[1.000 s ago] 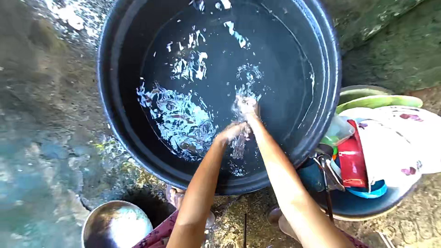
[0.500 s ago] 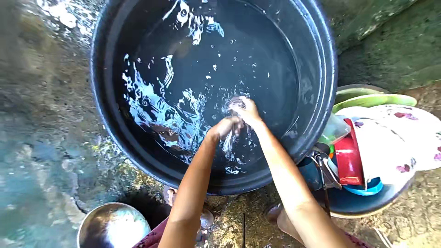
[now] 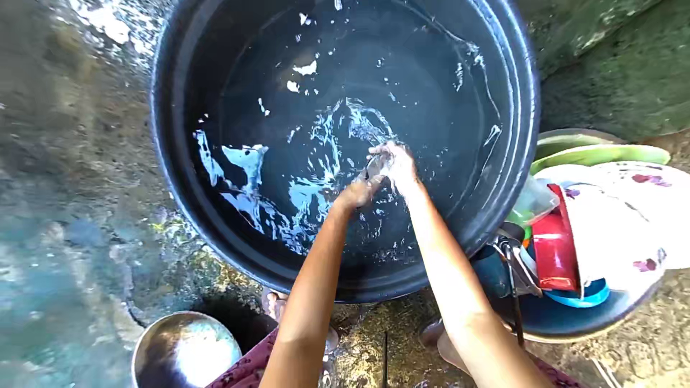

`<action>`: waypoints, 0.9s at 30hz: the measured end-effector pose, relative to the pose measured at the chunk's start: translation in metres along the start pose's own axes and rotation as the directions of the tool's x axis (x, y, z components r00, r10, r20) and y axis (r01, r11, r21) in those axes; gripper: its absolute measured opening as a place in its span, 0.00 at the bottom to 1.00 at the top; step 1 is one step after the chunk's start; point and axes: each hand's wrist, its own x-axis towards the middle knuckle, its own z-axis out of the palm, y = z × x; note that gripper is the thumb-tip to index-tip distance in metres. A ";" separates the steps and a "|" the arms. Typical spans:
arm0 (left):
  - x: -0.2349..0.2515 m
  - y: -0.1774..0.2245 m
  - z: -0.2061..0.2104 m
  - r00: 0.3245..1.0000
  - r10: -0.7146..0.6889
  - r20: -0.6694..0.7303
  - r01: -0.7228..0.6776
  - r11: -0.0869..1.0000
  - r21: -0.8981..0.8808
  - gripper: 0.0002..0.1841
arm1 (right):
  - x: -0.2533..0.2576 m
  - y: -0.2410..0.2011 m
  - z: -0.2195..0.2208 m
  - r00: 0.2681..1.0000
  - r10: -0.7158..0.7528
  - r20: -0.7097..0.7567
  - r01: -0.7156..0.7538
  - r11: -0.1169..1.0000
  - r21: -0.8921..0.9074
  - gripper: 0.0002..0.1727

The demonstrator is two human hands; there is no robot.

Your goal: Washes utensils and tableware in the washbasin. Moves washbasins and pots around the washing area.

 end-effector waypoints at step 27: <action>0.007 -0.001 0.023 0.989 -0.060 -0.133 0.024 0.965 -0.262 0.24 | -0.011 -0.008 0.010 0.993 0.064 0.099 -0.028 0.943 -0.332 0.18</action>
